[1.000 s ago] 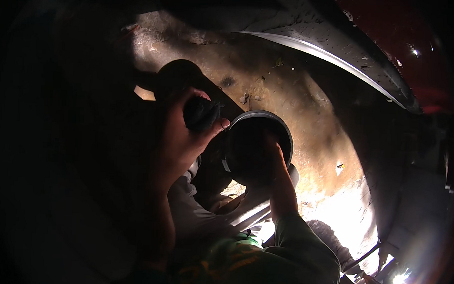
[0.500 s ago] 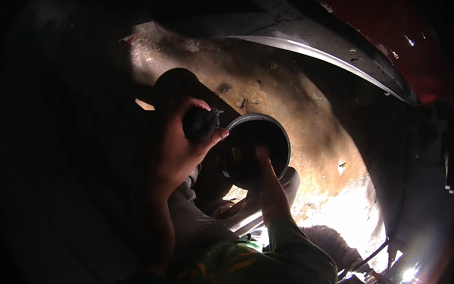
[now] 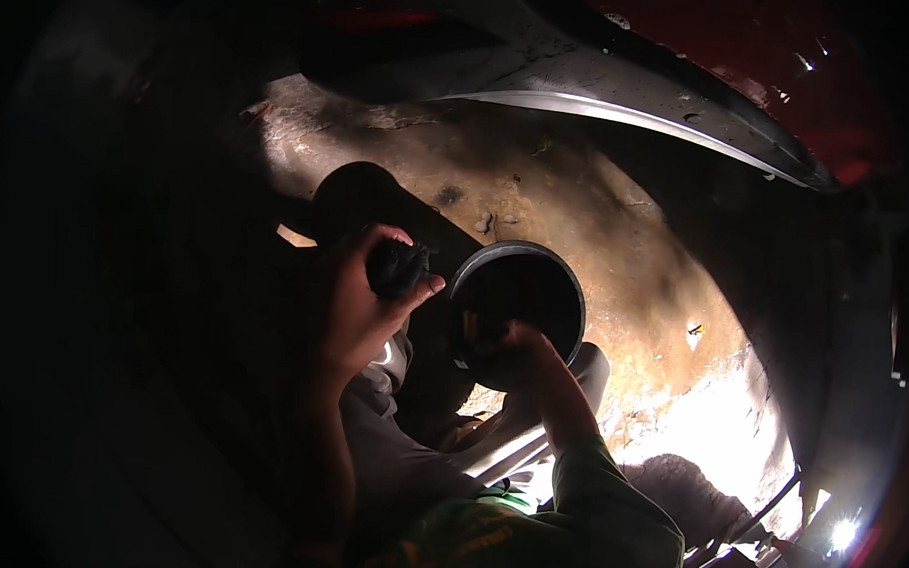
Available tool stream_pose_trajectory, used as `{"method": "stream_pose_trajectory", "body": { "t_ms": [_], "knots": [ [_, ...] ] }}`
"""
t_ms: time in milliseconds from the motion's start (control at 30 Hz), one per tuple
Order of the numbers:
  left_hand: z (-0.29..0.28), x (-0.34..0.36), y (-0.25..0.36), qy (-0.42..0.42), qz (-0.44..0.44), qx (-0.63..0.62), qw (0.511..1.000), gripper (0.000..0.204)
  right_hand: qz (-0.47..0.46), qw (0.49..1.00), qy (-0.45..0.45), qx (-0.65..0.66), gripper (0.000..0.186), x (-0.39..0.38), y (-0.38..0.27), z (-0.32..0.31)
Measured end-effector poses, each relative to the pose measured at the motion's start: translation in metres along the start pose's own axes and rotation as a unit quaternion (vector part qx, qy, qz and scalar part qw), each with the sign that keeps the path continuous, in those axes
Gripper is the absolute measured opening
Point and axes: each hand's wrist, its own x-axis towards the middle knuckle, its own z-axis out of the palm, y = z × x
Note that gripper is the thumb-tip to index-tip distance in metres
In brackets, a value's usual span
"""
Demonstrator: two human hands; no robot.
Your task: The person wets a sanding block in a bucket of water and sands the red paint on the front bumper and rear panel of a car by hand.
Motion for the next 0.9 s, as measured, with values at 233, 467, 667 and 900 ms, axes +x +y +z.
{"method": "stream_pose_trajectory", "body": {
  "t_ms": [233, 467, 667, 900],
  "knots": [
    [0.009, 0.018, 0.013, -0.006, 0.029, 0.113, 0.993, 0.039, 0.003, 0.957, 0.271, 0.101, 0.034, -0.06, -0.013, -0.052],
    [0.092, 0.022, -0.016, -0.061, 0.082, 0.222, 0.97, 0.05, -0.109, 0.844, 0.271, 0.45, 0.028, -0.135, -0.057, -0.055],
    [0.156, 0.018, -0.044, -0.244, 0.039, 0.153, 0.957, 0.072, -0.123, 0.753, 0.359, 0.538, 0.033, -0.192, -0.103, -0.057],
    [0.169, 0.046, -0.065, -0.256, 0.102, -0.105, 0.956, 0.044, -0.28, 0.694, 0.317, 0.583, 0.036, -0.228, -0.16, -0.075]
  ]
}}
